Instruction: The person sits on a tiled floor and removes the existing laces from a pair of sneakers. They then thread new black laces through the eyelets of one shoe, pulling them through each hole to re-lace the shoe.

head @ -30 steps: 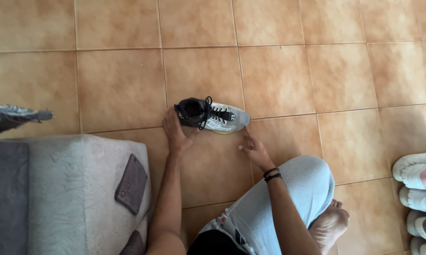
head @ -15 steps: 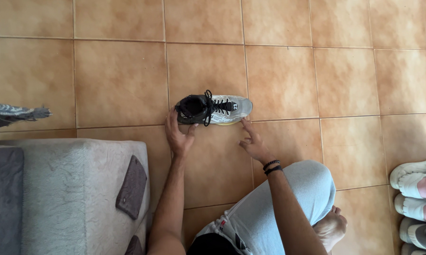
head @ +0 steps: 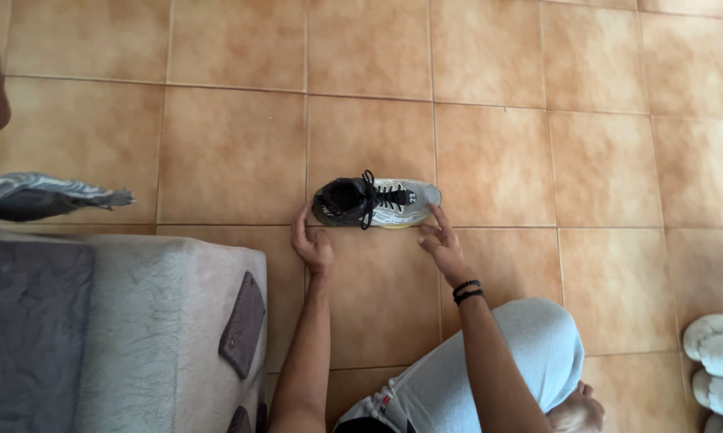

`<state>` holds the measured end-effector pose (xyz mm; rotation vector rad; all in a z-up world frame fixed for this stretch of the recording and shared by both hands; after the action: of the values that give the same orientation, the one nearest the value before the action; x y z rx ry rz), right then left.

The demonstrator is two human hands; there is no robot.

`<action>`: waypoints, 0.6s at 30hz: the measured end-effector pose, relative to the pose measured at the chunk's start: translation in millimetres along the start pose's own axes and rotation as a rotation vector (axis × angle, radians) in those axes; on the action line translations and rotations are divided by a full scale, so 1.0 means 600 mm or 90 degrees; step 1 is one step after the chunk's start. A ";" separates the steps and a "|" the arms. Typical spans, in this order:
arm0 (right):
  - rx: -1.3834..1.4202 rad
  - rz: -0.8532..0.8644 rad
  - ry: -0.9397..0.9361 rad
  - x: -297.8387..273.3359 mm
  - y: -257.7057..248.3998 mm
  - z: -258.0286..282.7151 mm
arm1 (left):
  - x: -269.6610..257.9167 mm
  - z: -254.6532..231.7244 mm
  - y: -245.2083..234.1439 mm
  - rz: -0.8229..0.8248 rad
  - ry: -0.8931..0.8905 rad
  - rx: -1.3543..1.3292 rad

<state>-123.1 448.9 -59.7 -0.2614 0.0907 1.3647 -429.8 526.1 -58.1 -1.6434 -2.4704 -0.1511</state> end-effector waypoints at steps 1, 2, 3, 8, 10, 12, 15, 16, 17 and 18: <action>0.018 -0.003 0.002 -0.001 0.005 0.000 | 0.002 0.006 -0.001 -0.003 -0.007 -0.016; 0.037 -0.006 0.005 0.002 0.008 0.001 | 0.005 0.012 -0.001 -0.007 -0.014 -0.033; 0.033 0.005 0.011 -0.001 0.010 0.000 | 0.005 0.018 -0.001 -0.005 -0.022 -0.049; 0.044 0.043 0.020 -0.007 0.016 0.006 | 0.003 0.030 0.001 -0.037 -0.005 -0.051; 0.057 0.054 0.040 -0.006 0.023 0.008 | 0.002 0.031 -0.003 -0.045 -0.006 -0.047; 0.050 0.060 0.043 0.000 0.025 0.012 | 0.006 0.035 0.004 -0.050 -0.014 -0.072; 0.016 0.067 0.042 -0.009 0.020 0.009 | 0.009 0.043 0.006 -0.070 -0.043 -0.128; 0.007 0.072 0.044 -0.014 0.018 0.007 | 0.009 0.041 0.006 -0.080 -0.041 -0.114; -0.002 0.075 0.044 -0.017 0.016 0.005 | 0.010 0.037 0.007 -0.088 -0.037 -0.101; -0.007 0.090 0.025 -0.020 0.017 0.007 | 0.010 0.033 0.009 -0.096 -0.034 -0.089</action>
<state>-136.1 440.0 -54.3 -0.2952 0.1358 1.5005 -428.7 537.1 -76.4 -1.5288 -2.6797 -0.3100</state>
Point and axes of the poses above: each hand's wrist, its own x-axis towards the middle knuckle, its own y-axis out of the palm, z = x × y, the point moved 7 cm from there along x, towards the middle knuckle, and after that the axes turned 10 degrees about -y, right-handed, at the moved point
